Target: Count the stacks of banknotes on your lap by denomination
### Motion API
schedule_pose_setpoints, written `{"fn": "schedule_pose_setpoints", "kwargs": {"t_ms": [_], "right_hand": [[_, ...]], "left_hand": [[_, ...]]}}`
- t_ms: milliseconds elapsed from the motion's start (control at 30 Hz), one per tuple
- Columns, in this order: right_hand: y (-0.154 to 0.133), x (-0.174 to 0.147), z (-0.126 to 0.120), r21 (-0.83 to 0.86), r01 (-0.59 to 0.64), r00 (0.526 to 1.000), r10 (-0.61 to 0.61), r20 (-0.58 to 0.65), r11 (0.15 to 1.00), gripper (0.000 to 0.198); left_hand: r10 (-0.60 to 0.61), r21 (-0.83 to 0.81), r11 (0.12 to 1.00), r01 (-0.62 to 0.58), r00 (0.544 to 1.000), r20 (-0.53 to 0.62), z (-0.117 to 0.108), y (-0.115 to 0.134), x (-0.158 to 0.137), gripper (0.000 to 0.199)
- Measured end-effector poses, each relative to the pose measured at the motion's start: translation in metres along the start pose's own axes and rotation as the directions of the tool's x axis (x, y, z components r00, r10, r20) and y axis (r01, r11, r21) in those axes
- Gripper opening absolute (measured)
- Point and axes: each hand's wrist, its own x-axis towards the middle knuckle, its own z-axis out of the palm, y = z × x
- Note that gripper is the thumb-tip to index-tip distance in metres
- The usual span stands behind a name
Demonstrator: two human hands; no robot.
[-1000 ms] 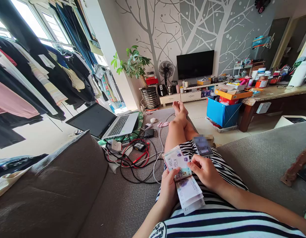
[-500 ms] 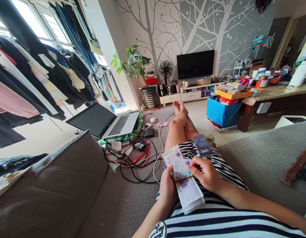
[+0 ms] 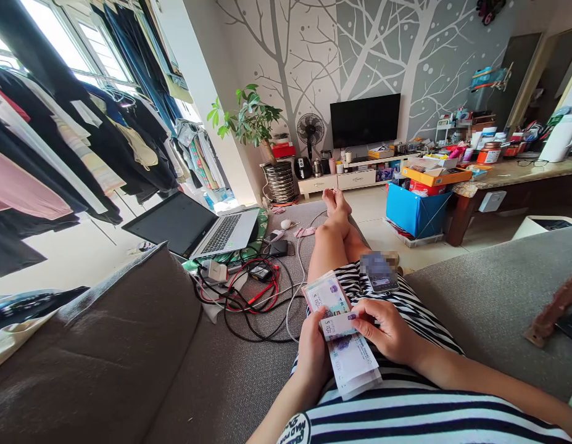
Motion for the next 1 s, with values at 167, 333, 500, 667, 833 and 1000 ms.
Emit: {"fn": "schedule_pose_setpoints", "kwargs": {"t_ms": [167,333,500,667,833,1000], "right_hand": [[-0.0015,0.0017,-0.0017,0.017,0.020,1.000,-0.020,0.012,1.000,0.028],[-0.0034,0.0017,-0.0030,0.030,0.041,0.999,-0.042,0.009,0.999,0.032],[-0.0018,0.0009,-0.0017,0.034,0.048,0.999,-0.049,0.006,0.998,0.032],[-0.0002,0.0002,-0.0012,0.036,0.042,0.999,-0.042,0.014,0.998,0.032],[0.0015,-0.0007,-0.0008,0.036,0.037,0.999,-0.038,0.025,0.999,0.033],[0.0022,-0.0018,-0.0002,0.033,0.030,0.999,-0.031,0.022,0.999,0.035]], "left_hand": [[0.003,0.010,1.000,-0.003,1.000,-0.007,-0.0023,-0.0016,0.0013,0.027],[0.015,0.026,1.000,-0.014,0.999,-0.043,-0.0019,-0.0015,0.0006,0.026],[0.020,0.023,1.000,-0.019,0.999,-0.043,-0.0019,-0.0020,0.0014,0.024],[0.034,0.022,0.999,-0.033,0.996,-0.081,-0.0017,-0.0020,0.0001,0.023],[0.028,0.021,0.999,-0.026,0.997,-0.065,0.0012,-0.0008,-0.0023,0.024],[0.029,0.042,0.999,-0.026,0.996,-0.079,0.0027,0.0002,-0.0040,0.020]]}}
